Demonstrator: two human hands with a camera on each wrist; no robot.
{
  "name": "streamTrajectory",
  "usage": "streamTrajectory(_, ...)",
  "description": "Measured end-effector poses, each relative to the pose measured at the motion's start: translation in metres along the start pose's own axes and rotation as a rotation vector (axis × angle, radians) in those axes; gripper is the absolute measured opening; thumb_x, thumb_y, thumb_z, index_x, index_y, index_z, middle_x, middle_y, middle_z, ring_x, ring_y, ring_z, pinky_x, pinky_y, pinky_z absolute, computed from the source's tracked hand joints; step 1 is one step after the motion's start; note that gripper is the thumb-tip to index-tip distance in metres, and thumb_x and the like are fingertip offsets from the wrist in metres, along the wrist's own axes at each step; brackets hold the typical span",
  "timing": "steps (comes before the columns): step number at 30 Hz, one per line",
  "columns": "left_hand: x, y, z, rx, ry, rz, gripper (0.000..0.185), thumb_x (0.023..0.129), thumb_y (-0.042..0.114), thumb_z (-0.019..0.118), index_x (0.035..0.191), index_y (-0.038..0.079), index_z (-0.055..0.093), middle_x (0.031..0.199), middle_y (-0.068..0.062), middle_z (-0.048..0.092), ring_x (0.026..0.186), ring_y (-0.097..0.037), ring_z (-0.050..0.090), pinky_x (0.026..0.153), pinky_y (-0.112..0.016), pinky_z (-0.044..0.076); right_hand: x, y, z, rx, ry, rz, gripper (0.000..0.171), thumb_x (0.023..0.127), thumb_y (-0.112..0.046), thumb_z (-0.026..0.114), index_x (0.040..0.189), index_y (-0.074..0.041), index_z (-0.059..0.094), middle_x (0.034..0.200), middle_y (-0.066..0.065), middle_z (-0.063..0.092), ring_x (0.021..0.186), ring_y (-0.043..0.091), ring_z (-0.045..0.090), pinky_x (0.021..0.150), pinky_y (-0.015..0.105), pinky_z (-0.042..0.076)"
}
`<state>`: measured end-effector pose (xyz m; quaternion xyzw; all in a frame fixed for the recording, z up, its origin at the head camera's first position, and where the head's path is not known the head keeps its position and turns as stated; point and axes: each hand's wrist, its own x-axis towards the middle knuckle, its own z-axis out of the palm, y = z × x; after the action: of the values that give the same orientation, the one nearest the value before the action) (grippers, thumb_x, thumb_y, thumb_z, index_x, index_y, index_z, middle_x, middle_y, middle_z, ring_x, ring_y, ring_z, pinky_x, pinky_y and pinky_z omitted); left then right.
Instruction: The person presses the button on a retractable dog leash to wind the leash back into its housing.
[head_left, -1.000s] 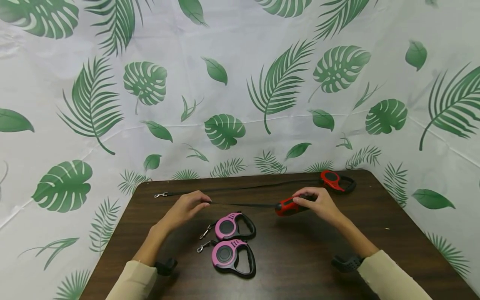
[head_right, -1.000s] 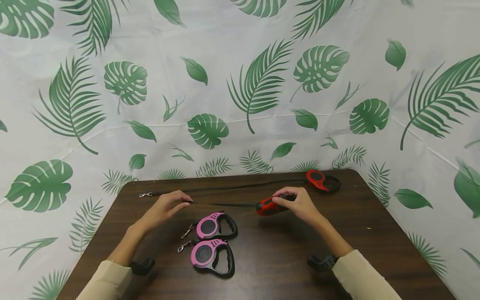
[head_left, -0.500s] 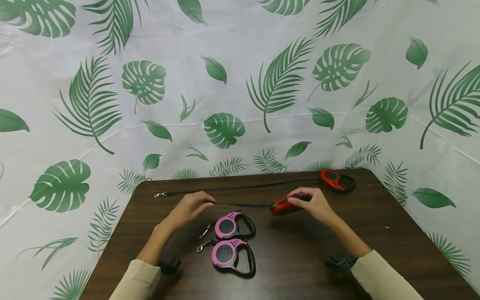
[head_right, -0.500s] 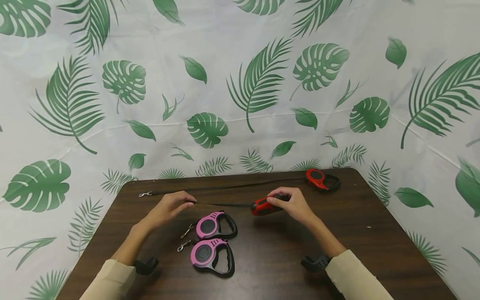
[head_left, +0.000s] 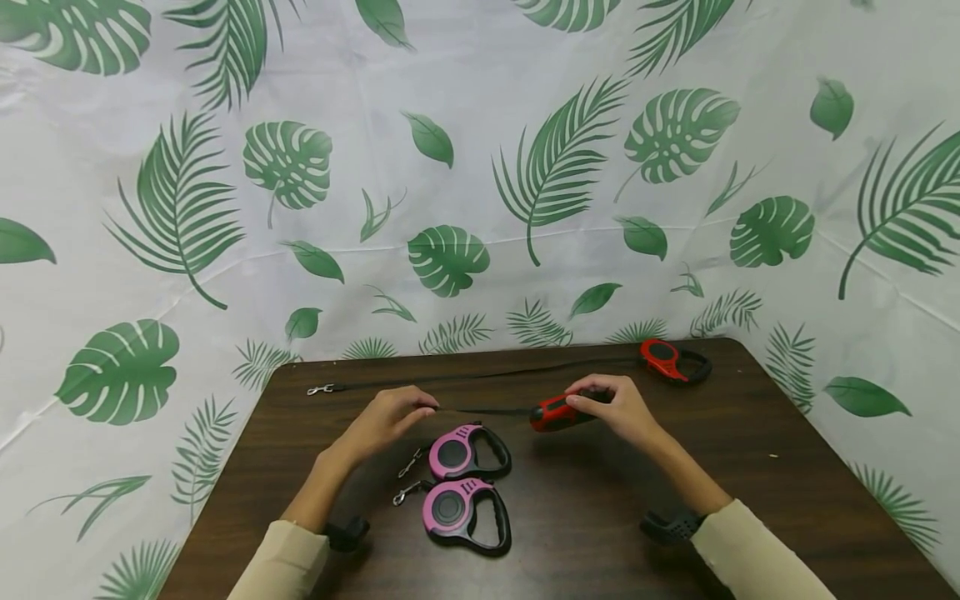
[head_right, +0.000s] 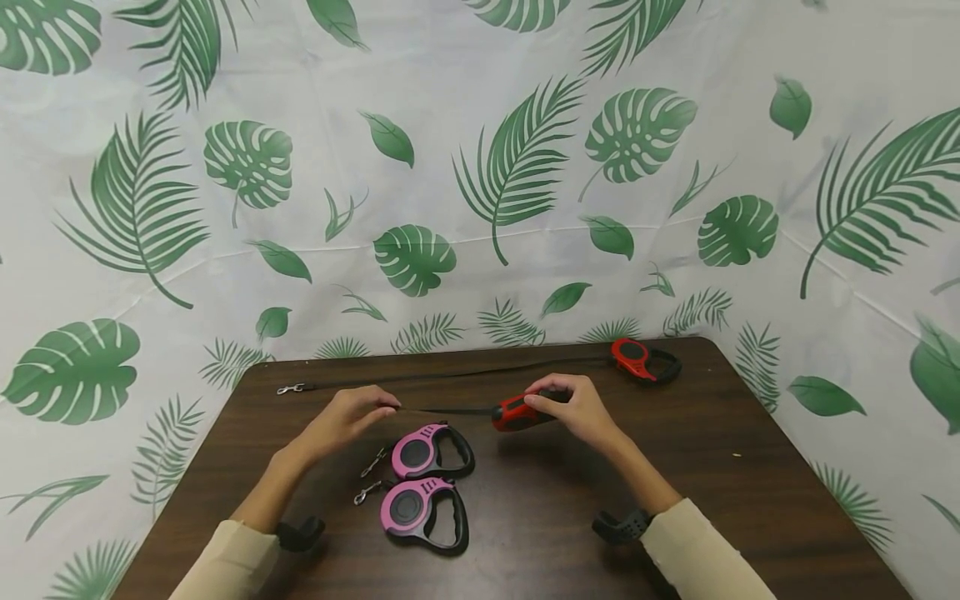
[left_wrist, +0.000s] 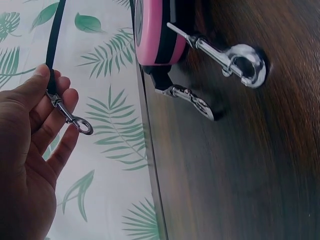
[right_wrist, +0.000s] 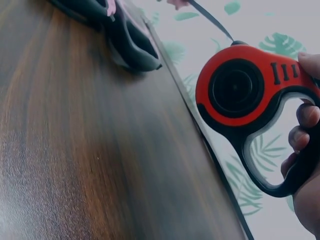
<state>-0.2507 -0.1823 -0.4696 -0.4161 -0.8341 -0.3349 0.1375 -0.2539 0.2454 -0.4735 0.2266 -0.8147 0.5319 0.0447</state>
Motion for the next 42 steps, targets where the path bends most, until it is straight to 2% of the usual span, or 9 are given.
streamTrajectory(10,0.004,0.001,0.009,-0.026,0.022,0.087,0.014,0.094,-0.006,0.074,0.107,-0.002,0.075,0.099,-0.010,0.077,0.088,-0.020,0.074,0.075,-0.034,0.061,0.001,-0.002,0.009,0.010,0.003,-0.016,0.011,0.097,-0.017,0.078,0.108,-0.014,0.081,0.103,0.003,0.078,0.092,0.019,0.065,0.078,0.032,0.054)
streamTrajectory(16,0.007,0.004,0.013,-0.059,0.004,0.082,0.014,0.095,-0.006,0.074,0.108,-0.002,0.075,0.101,-0.010,0.077,0.090,-0.020,0.074,0.076,-0.032,0.061,0.003,-0.005,0.014,0.017,0.006,-0.016,0.011,0.097,-0.018,0.079,0.107,-0.016,0.082,0.103,0.003,0.078,0.092,0.021,0.066,0.078,0.032,0.056)
streamTrajectory(21,0.010,0.006,0.018,-0.060,0.006,0.121,0.015,0.094,-0.008,0.074,0.107,-0.002,0.075,0.100,-0.011,0.078,0.088,-0.021,0.075,0.075,-0.032,0.062,0.005,-0.008,0.020,0.024,0.003,-0.015,0.011,0.097,-0.019,0.079,0.107,-0.017,0.082,0.104,0.002,0.078,0.092,0.023,0.065,0.078,0.034,0.056)
streamTrajectory(29,0.014,0.012,0.022,-0.062,-0.033,0.071,0.012,0.097,-0.001,0.073,0.108,0.001,0.077,0.102,-0.009,0.078,0.092,-0.018,0.075,0.079,-0.032,0.062,0.009,-0.009,0.025,0.039,-0.004,-0.014,0.012,0.097,-0.019,0.079,0.108,-0.014,0.081,0.104,0.004,0.078,0.090,0.023,0.067,0.075,0.032,0.056)
streamTrajectory(34,0.018,0.013,0.023,-0.052,-0.041,0.078,0.012,0.097,-0.001,0.074,0.109,0.002,0.077,0.102,-0.009,0.078,0.092,-0.018,0.075,0.079,-0.032,0.062,0.010,-0.009,0.026,0.041,-0.004,-0.011,0.013,0.097,-0.019,0.079,0.108,-0.012,0.081,0.103,0.005,0.078,0.087,0.023,0.066,0.072,0.032,0.056)
streamTrajectory(42,0.020,0.017,0.027,-0.084,-0.063,0.046,0.013,0.100,0.003,0.072,0.112,0.002,0.077,0.105,-0.008,0.078,0.094,-0.016,0.074,0.080,-0.030,0.062,0.010,-0.011,0.030,0.053,-0.011,-0.039,0.011,0.097,-0.017,0.078,0.107,-0.016,0.081,0.103,0.004,0.077,0.087,0.034,0.066,0.071,0.033,0.058)
